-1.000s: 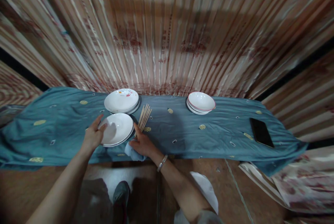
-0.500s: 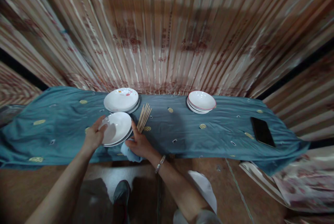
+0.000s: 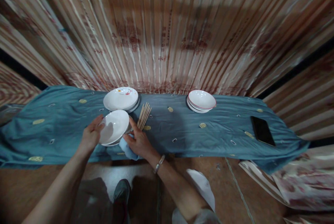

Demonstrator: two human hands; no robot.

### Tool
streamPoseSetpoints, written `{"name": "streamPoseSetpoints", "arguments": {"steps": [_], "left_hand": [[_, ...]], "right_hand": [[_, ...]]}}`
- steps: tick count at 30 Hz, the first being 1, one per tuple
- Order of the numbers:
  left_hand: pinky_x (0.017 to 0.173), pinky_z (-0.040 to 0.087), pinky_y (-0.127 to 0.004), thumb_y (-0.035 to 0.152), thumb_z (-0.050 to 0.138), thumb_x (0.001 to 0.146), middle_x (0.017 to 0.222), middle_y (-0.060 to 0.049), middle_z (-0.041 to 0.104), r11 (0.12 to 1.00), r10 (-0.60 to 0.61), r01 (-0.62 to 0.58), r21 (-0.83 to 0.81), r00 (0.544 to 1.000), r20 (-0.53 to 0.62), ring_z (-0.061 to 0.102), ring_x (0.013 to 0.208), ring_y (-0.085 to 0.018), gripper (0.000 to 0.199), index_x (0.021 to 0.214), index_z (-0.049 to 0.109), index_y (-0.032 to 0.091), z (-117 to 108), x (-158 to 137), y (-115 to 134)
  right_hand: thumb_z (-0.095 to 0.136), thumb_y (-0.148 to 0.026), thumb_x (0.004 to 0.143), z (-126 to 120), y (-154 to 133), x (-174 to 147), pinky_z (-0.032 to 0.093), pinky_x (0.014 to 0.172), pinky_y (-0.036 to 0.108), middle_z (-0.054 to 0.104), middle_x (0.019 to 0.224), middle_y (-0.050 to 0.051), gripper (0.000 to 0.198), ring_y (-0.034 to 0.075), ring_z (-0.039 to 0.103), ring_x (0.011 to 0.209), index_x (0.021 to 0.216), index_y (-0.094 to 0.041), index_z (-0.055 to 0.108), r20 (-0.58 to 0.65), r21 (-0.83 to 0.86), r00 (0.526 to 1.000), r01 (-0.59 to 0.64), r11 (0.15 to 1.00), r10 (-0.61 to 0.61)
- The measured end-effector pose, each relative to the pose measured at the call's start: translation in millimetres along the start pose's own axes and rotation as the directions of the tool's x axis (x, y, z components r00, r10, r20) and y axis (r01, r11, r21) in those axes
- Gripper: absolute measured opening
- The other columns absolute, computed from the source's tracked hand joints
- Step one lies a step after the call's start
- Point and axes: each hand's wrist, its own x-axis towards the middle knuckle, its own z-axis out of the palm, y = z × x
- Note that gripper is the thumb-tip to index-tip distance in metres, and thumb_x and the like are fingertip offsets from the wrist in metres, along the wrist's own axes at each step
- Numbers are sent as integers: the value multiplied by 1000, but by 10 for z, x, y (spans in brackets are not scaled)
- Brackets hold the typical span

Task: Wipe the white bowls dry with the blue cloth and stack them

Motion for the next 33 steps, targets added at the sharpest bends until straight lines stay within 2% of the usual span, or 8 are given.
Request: {"name": "streamPoseSetpoints", "arguments": {"steps": [3, 10, 15, 18, 22, 26, 30, 33], "left_hand": [[113, 36, -48, 33, 61, 72, 141, -17, 55, 981, -74, 74, -178, 997, 6, 51, 131, -34, 59, 127, 60, 13, -13, -36, 67], [113, 36, -49, 34, 62, 69, 140, -18, 56, 963, -117, 115, -245, 993, 6, 51, 131, -35, 59, 124, 60, 13, -28, -88, 216], [114, 36, -45, 33, 61, 71, 141, -19, 54, 960, -37, 32, -278, 999, -13, 50, 132, -33, 58, 125, 58, 12, -91, -92, 340], [113, 38, -45, 34, 61, 71, 139, -20, 56, 946, 16, -20, -325, 1000, -14, 52, 129, -33, 60, 126, 56, 10, -117, -110, 458], [111, 40, -46, 34, 62, 70, 132, -16, 62, 932, 63, -66, -357, 998, -19, 57, 124, -31, 59, 125, 56, 12, -67, -180, 643], [112, 39, -41, 36, 65, 72, 134, -15, 61, 909, 149, -127, -398, 988, 26, 55, 127, -29, 59, 126, 56, 14, 99, -321, 824], [111, 39, -43, 38, 67, 71, 136, -18, 58, 868, 153, -84, -489, 983, 102, 54, 128, -29, 69, 133, 51, 13, 354, -473, 953], [113, 35, -42, 39, 68, 72, 142, -16, 54, 854, 177, -65, -516, 969, 170, 48, 134, -28, 72, 138, 47, 18, 558, -560, 1026]], "right_hand": [[59, -30, 88, 31, -40, -4, 51, 96, 36, 59, 136, 4, 69, 21, 66, 109, 151, -31, 29, -3, 16, 1000, -21, 1000, 21], [62, -30, 87, 97, -32, -16, 52, 94, 36, 68, 123, 5, 67, 22, 68, 107, 147, -27, 32, -66, 20, 995, -67, 998, 68], [63, -31, 86, 96, -16, -4, 52, 95, 34, 68, 123, 6, 65, 21, 68, 107, 144, -23, 36, -108, 26, 990, -94, 995, 96], [63, -32, 85, 46, -29, 9, 53, 92, 32, 68, 122, 6, 62, 21, 68, 105, 142, -23, 38, -150, 47, 986, -70, 996, 76], [61, -36, 86, -105, -50, 5, 53, 88, 32, 71, 113, 6, 60, 20, 68, 98, 141, -22, 41, -211, 41, 976, -46, 998, 54], [57, -36, 85, -341, -3, -49, 53, 76, 28, 72, 99, 2, 57, 18, 67, 81, 139, -22, 42, -289, 21, 955, -65, 998, 68], [53, -35, 83, -629, 105, -135, 49, 64, 24, 69, 95, 2, 52, 14, 60, 69, 134, -21, 48, -388, -31, 921, -49, 998, 34], [53, -36, 81, -843, 162, -210, 43, 53, 21, 66, 77, -2, 55, 12, 52, 56, 133, -20, 49, -408, -24, 911, -78, 997, 61]]}}
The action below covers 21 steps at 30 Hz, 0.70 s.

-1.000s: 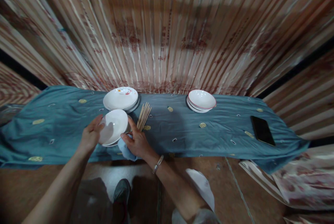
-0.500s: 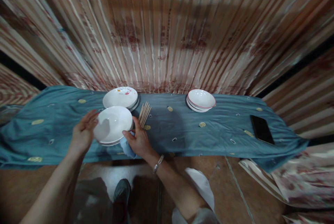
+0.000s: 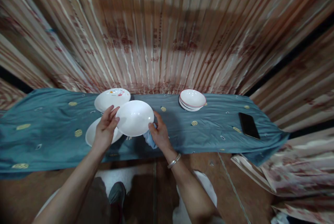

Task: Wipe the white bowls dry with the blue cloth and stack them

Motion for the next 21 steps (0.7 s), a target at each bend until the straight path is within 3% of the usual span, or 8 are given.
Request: {"name": "streamPoseSetpoints", "arguments": {"steps": [4, 6, 11, 13, 17, 21], "left_hand": [[115, 32, -37, 35, 70, 71, 149, -10, 48, 986, -149, 148, -81, 989, -4, 40, 140, -27, 62, 130, 55, 21, 297, -63, -39], [112, 36, -39, 39, 70, 72, 146, -10, 52, 935, -271, 282, -214, 959, 78, 43, 138, -28, 57, 124, 58, 21, 439, -120, -61], [102, 45, -47, 48, 73, 70, 129, -11, 66, 731, -508, 607, -313, 790, 345, 53, 129, -30, 46, 107, 66, 22, 725, -301, -140], [103, 44, -48, 46, 75, 68, 128, -12, 66, 686, -539, 657, -313, 747, 389, 51, 131, -31, 43, 102, 67, 21, 801, -350, -166], [104, 45, -49, 37, 77, 67, 126, -13, 67, 659, -570, 681, -319, 729, 378, 52, 130, -32, 37, 97, 67, 19, 876, -368, -191], [98, 51, -50, 29, 77, 64, 114, -13, 71, 640, -616, 699, -319, 715, 332, 58, 122, -33, 30, 90, 67, 17, 886, -348, -233]], "right_hand": [[54, -41, 78, -267, 65, -7, 38, 48, 21, 65, 77, -1, 58, 10, 45, 51, 132, -19, 50, -33, 50, 998, -50, 997, 52], [56, -42, 76, -380, 103, -23, 39, 49, 21, 66, 82, 0, 60, 9, 44, 52, 130, -18, 51, -65, 87, 994, -77, 993, 83], [60, -41, 72, -543, 225, -74, 46, 58, 23, 68, 97, 3, 58, 12, 53, 64, 125, -17, 55, -176, 182, 978, -76, 980, 109], [61, -41, 72, -558, 279, -94, 46, 58, 23, 69, 94, 3, 59, 12, 54, 64, 125, -17, 55, -190, 210, 971, -103, 972, 144], [59, -44, 75, -602, 361, -107, 49, 62, 25, 70, 92, 2, 61, 14, 57, 68, 129, -17, 53, -152, 188, 974, -138, 972, 168], [55, -44, 84, -810, 361, -72, 52, 76, 32, 72, 91, 4, 48, 19, 65, 80, 123, -18, 59, -39, -112, 992, -127, 986, 123]]}}
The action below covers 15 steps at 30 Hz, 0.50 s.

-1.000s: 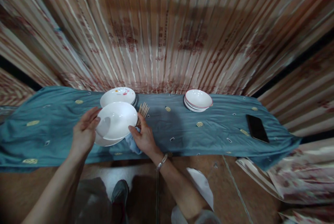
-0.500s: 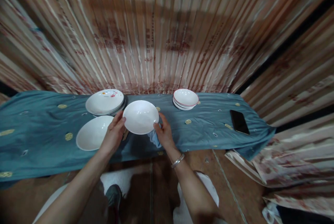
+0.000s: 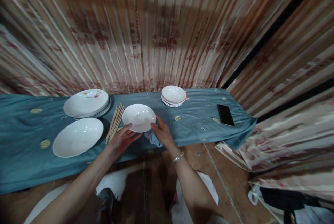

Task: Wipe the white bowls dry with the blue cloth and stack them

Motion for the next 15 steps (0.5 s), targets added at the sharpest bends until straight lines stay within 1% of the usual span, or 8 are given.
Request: {"name": "streamPoseSetpoints", "arguments": {"steps": [1, 2, 4, 6, 8, 10, 12, 15], "left_hand": [[96, 51, -50, 28, 79, 62, 110, -13, 72, 1000, -2, 2, 6, 1000, -20, 60, 119, -33, 29, 86, 67, 16, -9, 10, -10], [95, 52, -50, 27, 80, 59, 106, -13, 73, 1000, 2, -1, 19, 999, -36, 61, 117, -34, 28, 81, 67, 16, -18, 17, -22], [94, 52, -49, 29, 83, 55, 101, -13, 73, 997, 28, -25, 71, 999, -37, 62, 114, -34, 30, 77, 67, 15, -35, 26, -50], [94, 51, -48, 33, 84, 54, 101, -14, 74, 989, 53, -52, 136, 999, -4, 62, 112, -34, 35, 79, 69, 14, -47, 27, -79], [93, 51, -47, 35, 85, 53, 102, -14, 73, 981, 63, -66, 181, 998, 20, 64, 110, -34, 41, 84, 71, 13, -53, 26, -104], [91, 51, -45, 35, 86, 53, 101, -13, 74, 978, 69, -71, 198, 997, 16, 65, 106, -32, 44, 88, 71, 13, -57, 28, -122], [90, 52, -44, 35, 86, 53, 100, -12, 74, 977, 72, -73, 198, 997, 12, 66, 103, -31, 47, 91, 71, 13, -60, 33, -134], [89, 52, -43, 36, 86, 54, 101, -12, 74, 976, 65, -67, 205, 998, 17, 67, 102, -30, 50, 95, 71, 14, -64, 43, -140]], "right_hand": [[53, -43, 87, -73, -8, 11, 52, 79, 35, 73, 88, 6, 42, 21, 66, 81, 119, -18, 62, 18, -128, 1000, 1, 992, 1], [54, -42, 88, -146, -19, 21, 51, 84, 38, 73, 91, 8, 39, 23, 67, 84, 117, -18, 64, -9, -239, 1000, 2, 971, -5], [51, -40, 91, -268, -50, 32, 50, 88, 45, 73, 97, 14, 41, 28, 68, 92, 122, -16, 62, -119, -368, 993, -22, 930, -23], [48, -39, 93, -329, -85, 30, 50, 91, 49, 72, 104, 18, 45, 31, 67, 99, 130, -15, 56, -209, -412, 975, -18, 911, -75], [46, -38, 93, -314, -116, 14, 47, 98, 50, 67, 119, 21, 49, 32, 64, 111, 136, -14, 51, -239, -417, 955, 61, 907, -175], [45, -37, 94, -233, -135, -12, 42, 107, 49, 58, 135, 21, 52, 30, 56, 125, 140, -13, 45, -196, -410, 936, 191, 892, -291], [43, -35, 96, -123, -135, -38, 36, 114, 47, 49, 145, 19, 55, 27, 45, 136, 145, -12, 39, -61, -383, 929, 316, 868, -365], [45, -33, 96, -6, -99, -51, 33, 116, 45, 40, 153, 17, 57, 24, 37, 143, 149, -14, 34, 146, -321, 918, 397, 860, -370]]}}
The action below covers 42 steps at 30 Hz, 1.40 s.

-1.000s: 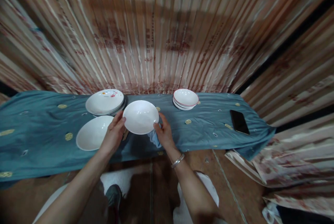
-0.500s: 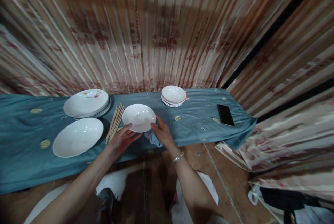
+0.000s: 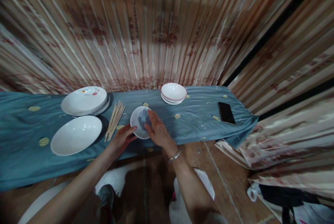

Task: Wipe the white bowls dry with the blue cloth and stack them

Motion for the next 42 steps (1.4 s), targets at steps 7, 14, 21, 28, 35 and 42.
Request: {"name": "streamPoseSetpoints", "arguments": {"steps": [7, 14, 21, 28, 35, 42], "left_hand": [[85, 54, -41, 39, 85, 60, 107, -11, 73, 1000, 6, -6, -6, 1000, -12, 67, 103, -29, 64, 117, 63, 19, -12, 10, -13], [74, 57, -35, 38, 84, 64, 110, -7, 70, 1000, 20, -20, -15, 1000, 0, 67, 97, -24, 85, 140, 47, 28, 1, -6, 5], [72, 60, -35, 44, 81, 67, 120, -9, 68, 998, 48, -48, -38, 999, 10, 67, 104, -27, 77, 137, 52, 26, -43, 40, -15], [68, 61, -32, 44, 81, 67, 129, -10, 65, 997, 42, -43, -58, 999, -9, 67, 107, -28, 72, 133, 57, 26, -75, 65, -7], [71, 63, -37, 42, 80, 69, 132, -10, 63, 999, 44, -44, -31, 999, -20, 58, 121, -33, 72, 135, 56, 28, -90, 54, -42], [67, 64, -37, 36, 79, 71, 128, -9, 66, 999, 50, -50, 0, 998, -38, 57, 123, -35, 69, 135, 56, 27, -59, 42, -23]], "right_hand": [[44, -14, 92, -36, 112, 17, 46, 104, 40, 68, 122, 10, 35, 21, 61, 117, 119, -21, 66, -32, -18, 999, 20, 1000, -21], [48, -5, 88, 90, 21, 4, 47, 102, 37, 66, 126, 9, 39, 21, 62, 116, 118, -21, 68, 226, -73, 972, 86, 994, -67], [48, -7, 88, 258, -65, 36, 48, 103, 35, 68, 125, 7, 38, 18, 63, 116, 114, -22, 70, 256, 162, 966, -6, 987, -36], [43, -18, 94, 429, -135, 112, 33, 117, 35, 54, 144, 4, 42, 14, 47, 136, 132, -25, 58, 142, 391, 988, 1, 920, -62], [36, -19, 97, 509, -91, 184, 25, 121, 37, 38, 155, 10, 47, 17, 33, 145, 143, -19, 46, 91, 233, 993, 49, 971, -72], [36, -11, 94, 486, 26, 191, 28, 121, 42, 32, 157, 17, 51, 23, 29, 147, 144, -11, 43, 94, 7, 989, 113, 994, -113]]}}
